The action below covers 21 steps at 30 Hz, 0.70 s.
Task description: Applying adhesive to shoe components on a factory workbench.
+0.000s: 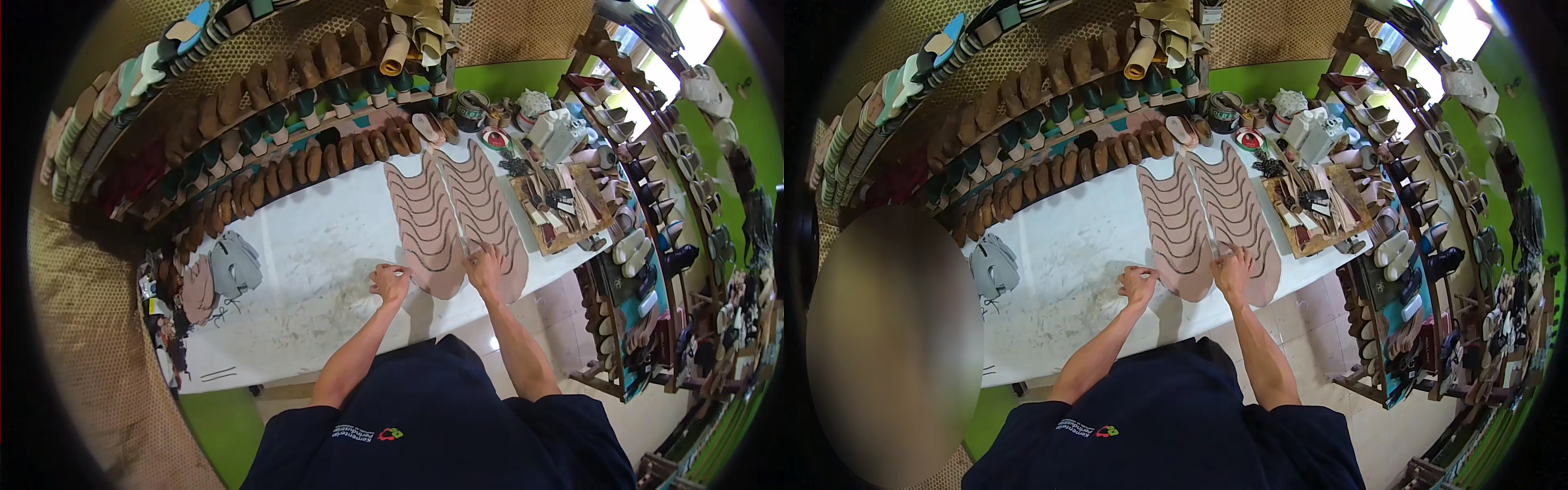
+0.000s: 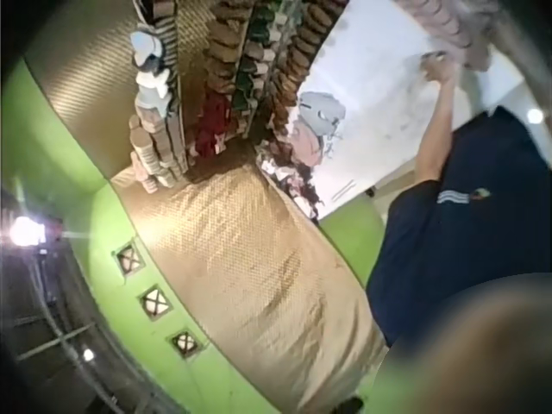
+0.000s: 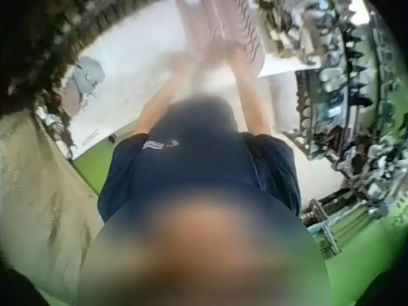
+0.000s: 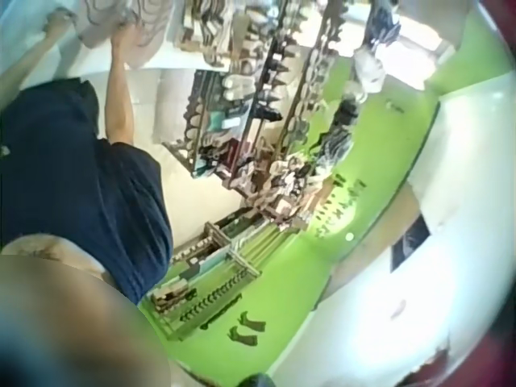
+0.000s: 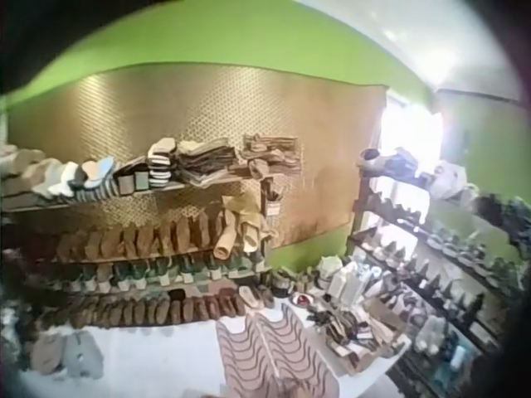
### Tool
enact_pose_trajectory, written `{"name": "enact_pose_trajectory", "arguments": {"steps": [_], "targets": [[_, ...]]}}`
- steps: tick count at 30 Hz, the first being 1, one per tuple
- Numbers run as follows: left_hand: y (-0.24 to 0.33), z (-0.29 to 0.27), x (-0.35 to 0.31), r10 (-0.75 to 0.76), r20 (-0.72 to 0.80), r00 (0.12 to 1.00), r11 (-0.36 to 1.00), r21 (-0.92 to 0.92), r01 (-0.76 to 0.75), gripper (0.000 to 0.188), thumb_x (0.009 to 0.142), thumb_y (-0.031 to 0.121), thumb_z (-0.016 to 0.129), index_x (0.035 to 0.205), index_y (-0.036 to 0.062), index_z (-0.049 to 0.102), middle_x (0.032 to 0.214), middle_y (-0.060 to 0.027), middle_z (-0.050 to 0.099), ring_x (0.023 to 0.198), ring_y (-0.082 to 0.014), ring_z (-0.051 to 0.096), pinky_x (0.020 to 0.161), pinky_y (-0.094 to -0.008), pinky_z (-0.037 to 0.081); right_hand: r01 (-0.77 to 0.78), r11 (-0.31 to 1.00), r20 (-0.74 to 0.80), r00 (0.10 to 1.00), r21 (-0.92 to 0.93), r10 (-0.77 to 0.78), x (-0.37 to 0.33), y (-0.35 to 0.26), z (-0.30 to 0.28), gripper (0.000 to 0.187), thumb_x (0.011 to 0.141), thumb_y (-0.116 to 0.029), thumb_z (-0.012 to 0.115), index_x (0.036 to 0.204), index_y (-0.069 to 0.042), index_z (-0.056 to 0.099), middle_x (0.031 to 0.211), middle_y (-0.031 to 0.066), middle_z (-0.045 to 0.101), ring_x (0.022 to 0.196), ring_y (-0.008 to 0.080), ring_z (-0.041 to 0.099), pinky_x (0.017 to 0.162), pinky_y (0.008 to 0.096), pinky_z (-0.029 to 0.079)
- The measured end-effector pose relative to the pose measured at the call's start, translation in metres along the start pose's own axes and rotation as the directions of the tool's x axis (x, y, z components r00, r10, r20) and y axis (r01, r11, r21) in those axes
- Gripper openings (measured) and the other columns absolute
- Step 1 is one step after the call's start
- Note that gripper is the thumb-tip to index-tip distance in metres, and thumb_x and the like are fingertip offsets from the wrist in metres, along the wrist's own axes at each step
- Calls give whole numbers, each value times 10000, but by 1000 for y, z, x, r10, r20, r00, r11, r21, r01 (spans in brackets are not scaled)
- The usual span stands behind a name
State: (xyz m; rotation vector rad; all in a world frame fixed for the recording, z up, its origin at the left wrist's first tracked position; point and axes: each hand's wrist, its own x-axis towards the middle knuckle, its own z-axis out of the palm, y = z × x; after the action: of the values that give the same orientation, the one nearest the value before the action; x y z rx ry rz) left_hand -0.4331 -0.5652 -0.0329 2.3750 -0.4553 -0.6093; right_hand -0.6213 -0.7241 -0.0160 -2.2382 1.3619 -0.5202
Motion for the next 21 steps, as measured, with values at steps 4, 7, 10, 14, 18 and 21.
{"name": "enact_pose_trajectory", "arguments": {"steps": [4,7,10,14,18,21], "targets": [[-4,6,5,-26,-10,1000,999,27,26,206,776,368,804,901,209,844,1333,-73,588,1339,-339,431,1058,-616,292,20,999,9,1000,-27,-20,4,-4,2,234,805,-284,810,938,-96,852,1501,158,598,1458,468,400,1214,598,235],[-2,7,6,-37,-20,999,999,29,38,220,799,380,808,933,212,850,1331,-76,591,1340,-337,432,1056,-610,291,-8,1000,40,999,-6,9,6,-8,2,219,823,-268,800,943,-91,849,1537,150,566,1490,470,370,1235,640,186],[3,8,7,-38,-4,999,998,40,38,227,824,387,811,962,213,855,1333,-78,594,1344,-337,431,1053,-607,295,-34,999,32,999,-13,34,4,1,6,200,829,-248,795,943,-91,845,1549,141,555,1506,451,366,1245,667,161],[-3,9,9,-69,-4,998,994,81,69,218,830,382,812,969,221,857,1343,-72,594,1343,-339,432,1047,-613,301,-7,998,38,999,-58,9,3,-4,5,167,827,-247,802,914,-109,835,1556,128,554,1505,441,375,1241,685,145],[-2,13,6,-68,-6,998,993,94,68,214,836,377,809,972,220,858,1342,-76,594,1336,-343,434,1038,-617,309,8,997,29,1000,-75,-6,6,-2,4,145,825,-245,805,892,-119,830,1553,128,554,1506,438,376,1242,688,138],[-1,16,5,-72,-9,997,993,88,72,224,841,383,805,981,217,857,1343,-84,590,1334,-348,432,1039,-622,308,-3,996,61,998,-89,8,9,-1,3,140,820,-243,806,884,-120,828,1547,127,557,1503,435,381,1243,686,136]]}}
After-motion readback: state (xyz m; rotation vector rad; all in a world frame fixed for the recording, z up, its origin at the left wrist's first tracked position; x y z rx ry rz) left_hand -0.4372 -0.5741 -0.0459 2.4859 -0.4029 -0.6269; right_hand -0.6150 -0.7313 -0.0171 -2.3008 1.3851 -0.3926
